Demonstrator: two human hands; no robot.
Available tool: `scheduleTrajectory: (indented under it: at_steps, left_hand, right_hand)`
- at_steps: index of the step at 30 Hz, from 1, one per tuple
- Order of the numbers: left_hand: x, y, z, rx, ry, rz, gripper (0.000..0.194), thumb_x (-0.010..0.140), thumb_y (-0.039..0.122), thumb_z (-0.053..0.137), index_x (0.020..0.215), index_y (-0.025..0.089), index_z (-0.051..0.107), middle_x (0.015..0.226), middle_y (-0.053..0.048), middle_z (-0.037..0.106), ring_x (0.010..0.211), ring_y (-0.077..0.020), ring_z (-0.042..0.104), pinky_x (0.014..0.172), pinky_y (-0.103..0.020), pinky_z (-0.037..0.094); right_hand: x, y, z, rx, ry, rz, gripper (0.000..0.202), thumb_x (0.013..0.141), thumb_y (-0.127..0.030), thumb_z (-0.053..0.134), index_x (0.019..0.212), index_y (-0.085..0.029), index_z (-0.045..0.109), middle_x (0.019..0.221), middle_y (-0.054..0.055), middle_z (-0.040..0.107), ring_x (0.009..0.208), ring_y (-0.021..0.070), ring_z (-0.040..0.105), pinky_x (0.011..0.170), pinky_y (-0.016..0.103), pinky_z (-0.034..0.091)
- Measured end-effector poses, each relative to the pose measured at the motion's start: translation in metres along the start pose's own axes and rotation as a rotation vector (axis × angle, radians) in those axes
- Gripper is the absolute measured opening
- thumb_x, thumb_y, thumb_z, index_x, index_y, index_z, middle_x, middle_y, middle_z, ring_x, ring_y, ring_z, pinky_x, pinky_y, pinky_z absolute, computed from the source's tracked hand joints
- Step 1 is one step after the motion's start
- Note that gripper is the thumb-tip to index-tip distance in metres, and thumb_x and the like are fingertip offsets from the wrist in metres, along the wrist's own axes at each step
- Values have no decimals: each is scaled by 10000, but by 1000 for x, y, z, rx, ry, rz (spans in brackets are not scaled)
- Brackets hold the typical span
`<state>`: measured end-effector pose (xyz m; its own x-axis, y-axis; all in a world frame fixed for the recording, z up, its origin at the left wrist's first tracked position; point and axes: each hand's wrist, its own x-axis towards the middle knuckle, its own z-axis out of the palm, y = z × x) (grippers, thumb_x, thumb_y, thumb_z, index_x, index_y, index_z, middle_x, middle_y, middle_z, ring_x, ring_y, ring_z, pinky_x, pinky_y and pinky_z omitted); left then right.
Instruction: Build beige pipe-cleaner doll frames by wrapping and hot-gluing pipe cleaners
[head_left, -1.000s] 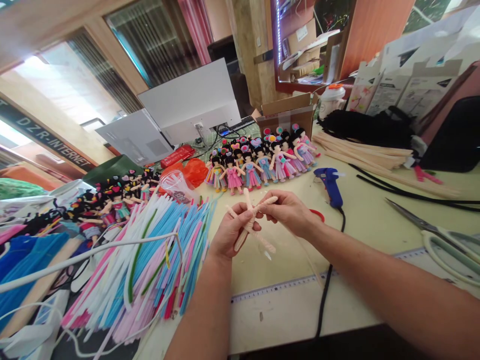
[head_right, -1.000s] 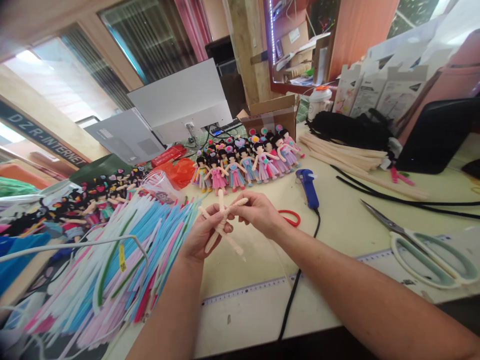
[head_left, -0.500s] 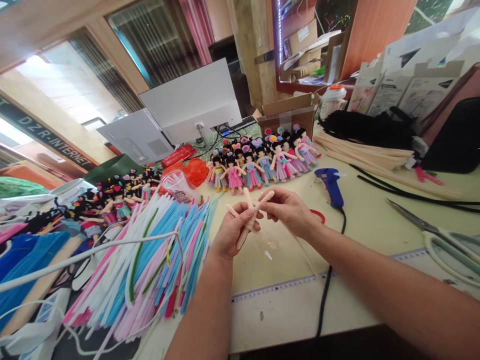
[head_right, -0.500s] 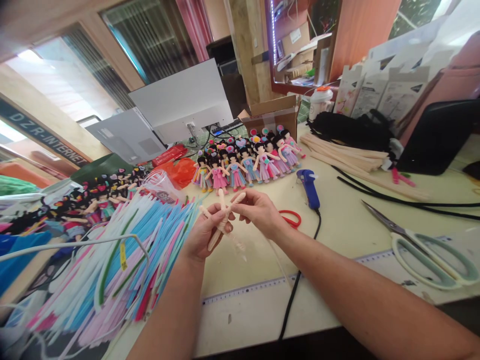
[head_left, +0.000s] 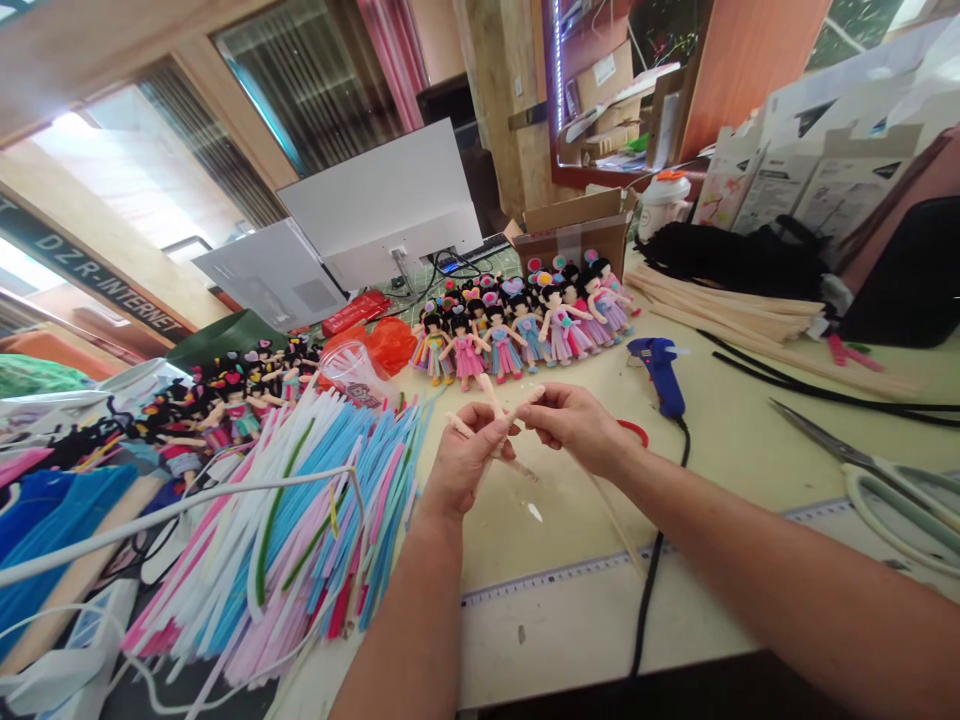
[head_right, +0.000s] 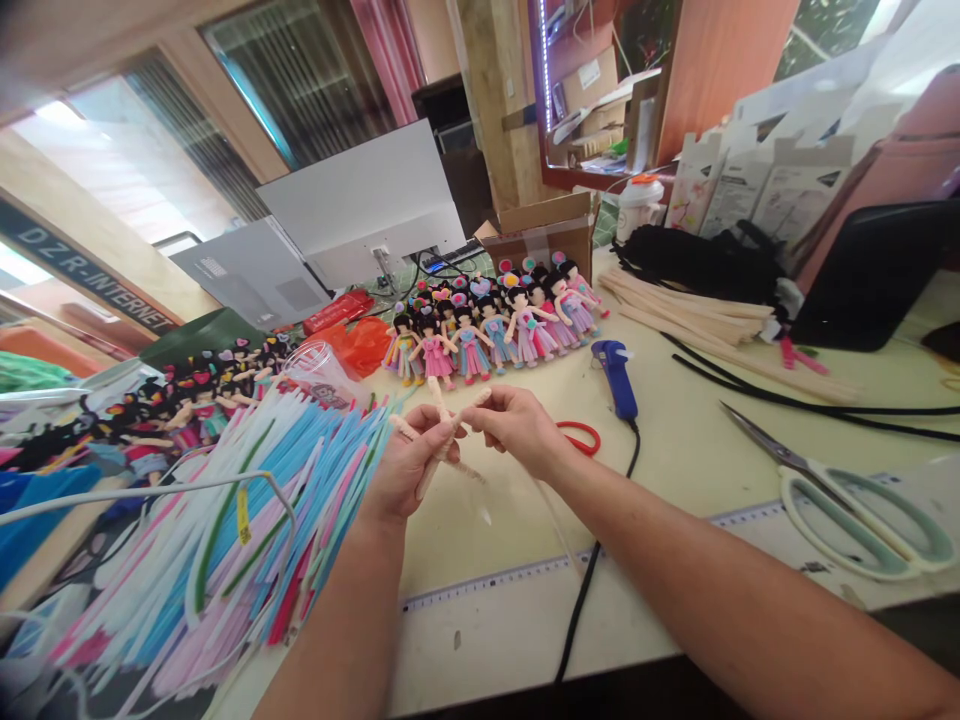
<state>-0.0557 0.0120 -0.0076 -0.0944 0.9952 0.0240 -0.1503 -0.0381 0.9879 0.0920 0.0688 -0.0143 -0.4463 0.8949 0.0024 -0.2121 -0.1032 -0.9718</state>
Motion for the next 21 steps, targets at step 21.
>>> scheduleTrajectory:
  at_steps: [21]
  left_hand:
    - [0, -10, -9, 346, 249, 348, 828, 651, 851, 551, 1219, 249, 558, 1342, -125, 546, 1179, -282, 534, 855, -352, 462]
  right_hand:
    - [3, -8, -13, 199, 100, -145, 249, 615, -359, 785, 642, -193, 602, 534, -50, 505, 482, 74, 390, 473, 242, 276]
